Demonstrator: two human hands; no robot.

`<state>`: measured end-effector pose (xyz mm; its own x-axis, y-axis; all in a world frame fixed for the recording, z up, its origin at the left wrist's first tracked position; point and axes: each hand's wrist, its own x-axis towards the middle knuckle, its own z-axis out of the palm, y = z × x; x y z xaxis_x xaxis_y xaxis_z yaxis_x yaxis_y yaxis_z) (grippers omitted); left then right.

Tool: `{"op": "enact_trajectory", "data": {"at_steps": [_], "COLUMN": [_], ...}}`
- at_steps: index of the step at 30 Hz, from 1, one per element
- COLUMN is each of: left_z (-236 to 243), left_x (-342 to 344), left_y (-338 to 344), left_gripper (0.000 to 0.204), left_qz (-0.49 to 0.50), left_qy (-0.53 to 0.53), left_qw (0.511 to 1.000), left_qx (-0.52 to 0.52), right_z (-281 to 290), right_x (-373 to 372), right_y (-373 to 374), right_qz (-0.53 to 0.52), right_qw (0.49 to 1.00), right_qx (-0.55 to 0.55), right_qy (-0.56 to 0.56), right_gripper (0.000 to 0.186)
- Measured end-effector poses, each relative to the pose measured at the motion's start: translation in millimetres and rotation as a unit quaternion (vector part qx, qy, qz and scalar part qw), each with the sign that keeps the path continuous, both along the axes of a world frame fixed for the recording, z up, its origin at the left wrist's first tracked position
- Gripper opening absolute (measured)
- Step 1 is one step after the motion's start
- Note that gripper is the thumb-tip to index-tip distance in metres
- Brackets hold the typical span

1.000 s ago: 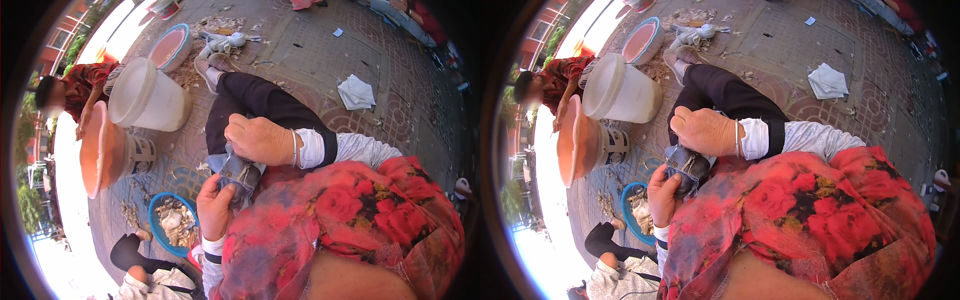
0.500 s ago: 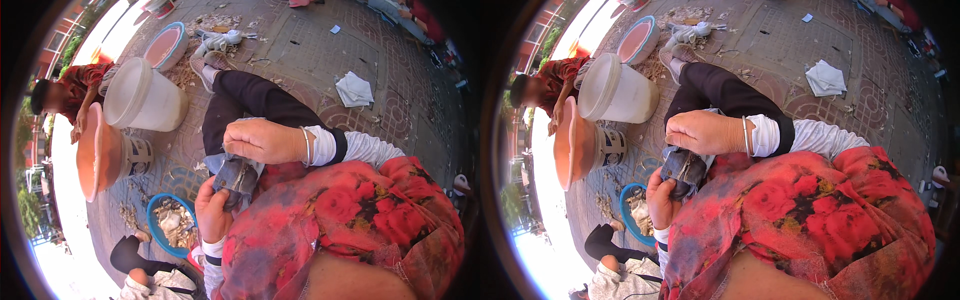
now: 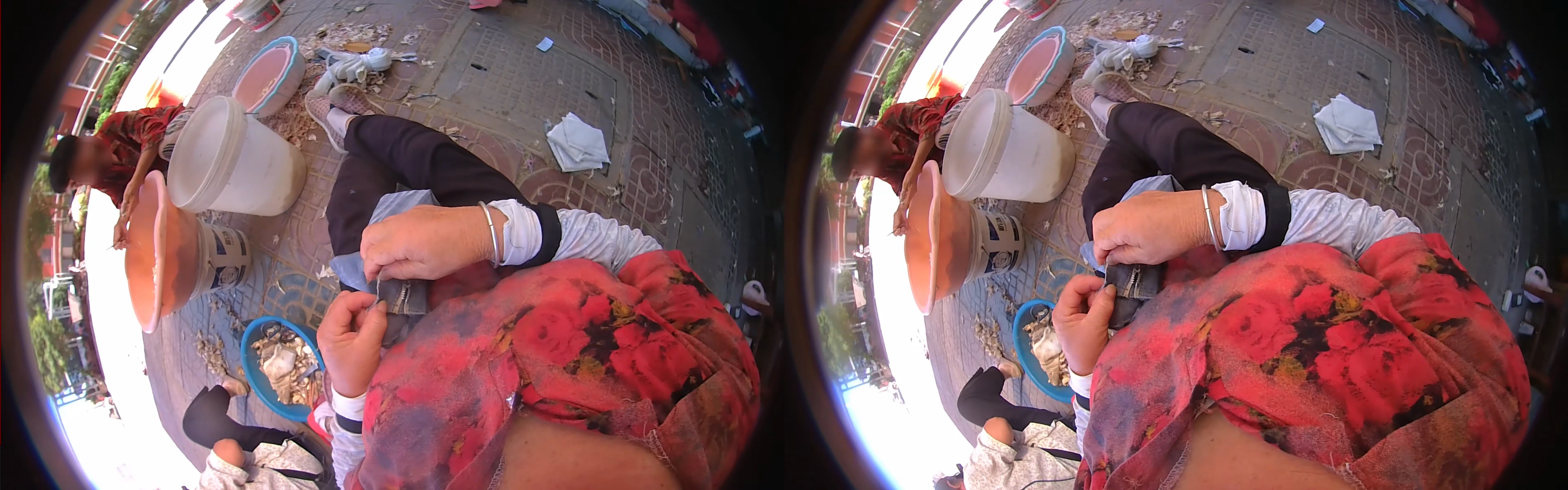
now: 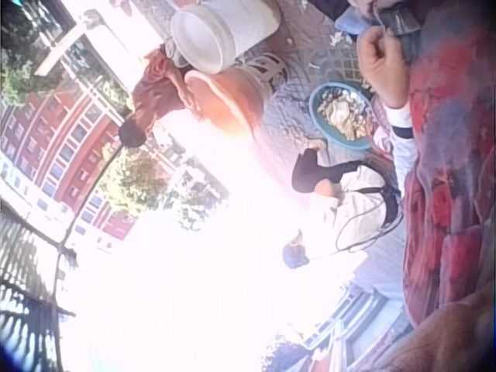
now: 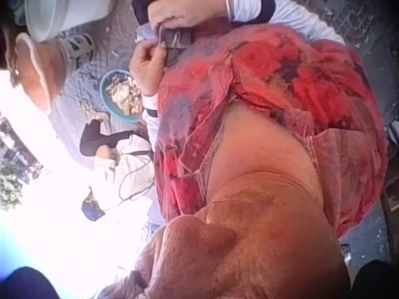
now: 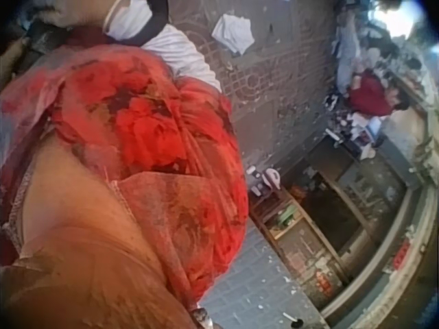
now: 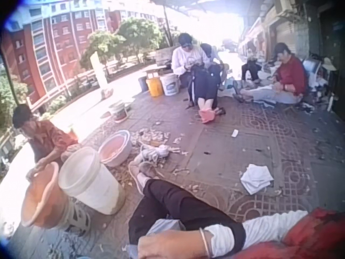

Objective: Cutting and hand-sewing a piece of denim clothing or scrap material.

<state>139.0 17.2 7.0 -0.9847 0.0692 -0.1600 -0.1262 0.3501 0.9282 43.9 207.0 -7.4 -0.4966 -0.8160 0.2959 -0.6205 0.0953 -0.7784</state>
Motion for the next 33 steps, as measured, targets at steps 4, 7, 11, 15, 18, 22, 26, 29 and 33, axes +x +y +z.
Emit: {"op": "enact_trajectory", "data": {"at_steps": [4, 7, 11, 15, 18, 22, 26, 29, 33], "left_z": [4.7, 5.7, 6.2, 11.9, 10.1, 8.9, 9.7, 10.0, 9.1], "left_x": [-3.7, -2.9, 1.9, 0.7, 0.3, -6.0, -4.9, -4.3, -3.7], "left_y": [5.3, 12.4, 11.8, 14.7, 9.7, 11.1, 12.2, 12.8, 12.9], "left_gripper": [0.016, 0.015, 0.018, 0.025, 0.028, 0.031, 0.033, 0.034, 0.035], "left_qz": [-0.050, -0.039, -0.035, -0.046, -0.057, -0.069, -0.071, -0.077, -0.085], "left_qy": [0.178, 0.240, 0.154, 0.251, 0.343, 0.438, 0.444, 0.447, 0.456], "left_qw": [0.980, 0.967, 0.987, 0.959, 0.924, 0.880, 0.875, 0.871, 0.865], "left_qx": [-0.078, -0.071, -0.025, -0.121, -0.162, -0.171, -0.179, -0.190, -0.194], "right_z": [1.1, 0.6, 4.3, 11.8, 14.1, 12.5, 8.6, 8.2, 10.0], "right_x": [-1.3, 3.1, 14.2, 20.0, 22.9, 22.7, 24.1, 26.3, 30.1], "right_y": [4.8, 5.7, 2.2, 8.4, 10.5, 12.0, 8.4, 5.4, 5.6], "right_qz": [0.031, 0.001, -0.102, -0.120, -0.073, -0.040, -0.030, -0.045, -0.036], "right_qw": [0.999, 0.999, 0.984, 0.976, 0.974, 0.984, 0.980, 0.983, 0.987], "right_qx": [-0.023, 0.032, -0.059, -0.056, -0.107, -0.127, -0.182, -0.165, -0.145], "right_qy": [0.020, 0.014, 0.136, 0.174, 0.187, 0.117, 0.079, 0.063, 0.058], "right_gripper": [0.012, 0.014, 0.012, 0.013, 0.017, 0.017, 0.014, 0.012, 0.012]}}
